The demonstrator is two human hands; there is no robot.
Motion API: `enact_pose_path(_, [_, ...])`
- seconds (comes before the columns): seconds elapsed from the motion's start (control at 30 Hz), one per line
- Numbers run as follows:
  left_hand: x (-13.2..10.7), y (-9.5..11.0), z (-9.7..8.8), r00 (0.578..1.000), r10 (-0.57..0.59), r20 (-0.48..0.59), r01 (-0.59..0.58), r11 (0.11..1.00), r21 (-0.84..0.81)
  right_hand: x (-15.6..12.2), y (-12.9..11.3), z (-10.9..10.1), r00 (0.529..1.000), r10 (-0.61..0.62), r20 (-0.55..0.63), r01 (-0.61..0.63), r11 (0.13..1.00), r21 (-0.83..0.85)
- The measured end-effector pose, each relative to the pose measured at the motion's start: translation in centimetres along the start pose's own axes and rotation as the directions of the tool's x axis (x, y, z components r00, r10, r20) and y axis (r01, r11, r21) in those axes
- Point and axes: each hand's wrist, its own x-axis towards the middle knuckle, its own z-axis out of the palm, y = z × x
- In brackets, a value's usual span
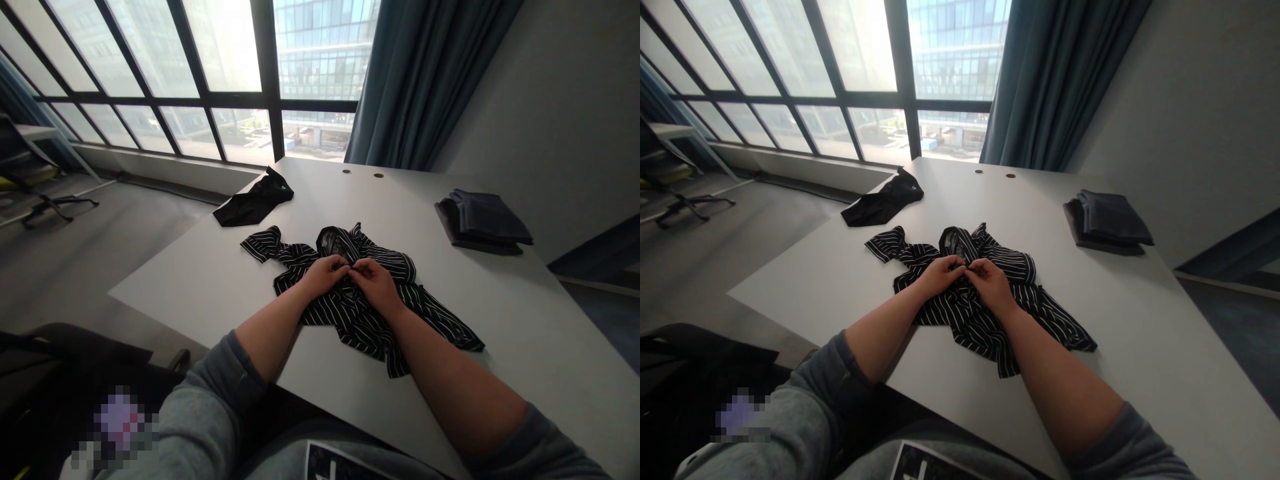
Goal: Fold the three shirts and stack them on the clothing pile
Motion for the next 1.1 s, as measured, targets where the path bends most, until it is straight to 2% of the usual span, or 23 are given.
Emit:
enact_pose_path(0.07, [0.0, 0.0, -0.1, 1.0, 0.008, 0.012, -0.008, 1.0, 0.012, -0.1, 0.1, 0.1, 1.0, 0.011, 0.003, -0.011, 1.0, 0.009])
enact_pose_path(0.2, [0.0, 0.1, -0.1, 1.0, 0.003, -0.029, -0.003, 1.0, 0.012, -0.3, -0.2, 0.2, 1.0, 0.021, 0.013, -0.021, 0.999, 0.026])
enact_pose_path(0.33, [-0.1, 0.0, -0.2, 1.0, 0.018, 0.02, -0.018, 1.0, -0.007, -0.3, -0.5, 0.0, 1.0, 0.019, 0.024, -0.02, 0.999, 0.033])
enact_pose_path(0.7, [-0.1, -0.5, 0.2, 0.999, 0.034, 0.019, -0.035, 0.995, 0.089, 0.3, 0.6, 0.2, 0.997, 0.081, 0.009, -0.082, 0.992, 0.094])
enact_pose_path(0.8, [0.0, -0.5, 0.2, 1.0, 0.03, 0.006, -0.031, 0.997, 0.07, 0.3, 0.7, 0.2, 0.996, 0.082, -0.035, -0.08, 0.994, 0.072])
enact_pose_path(0.93, [0.0, -0.3, 0.1, 1.0, 0.027, -0.013, -0.026, 0.999, 0.048, 0.4, 0.7, 0.1, 0.996, 0.086, -0.03, -0.084, 0.995, 0.048])
enact_pose_path(1.1, [-0.1, -0.2, 0.0, 0.999, 0.03, 0.028, -0.031, 0.999, 0.021, 0.2, 0.2, 0.0, 0.999, 0.019, -0.048, -0.02, 1.0, -0.021])
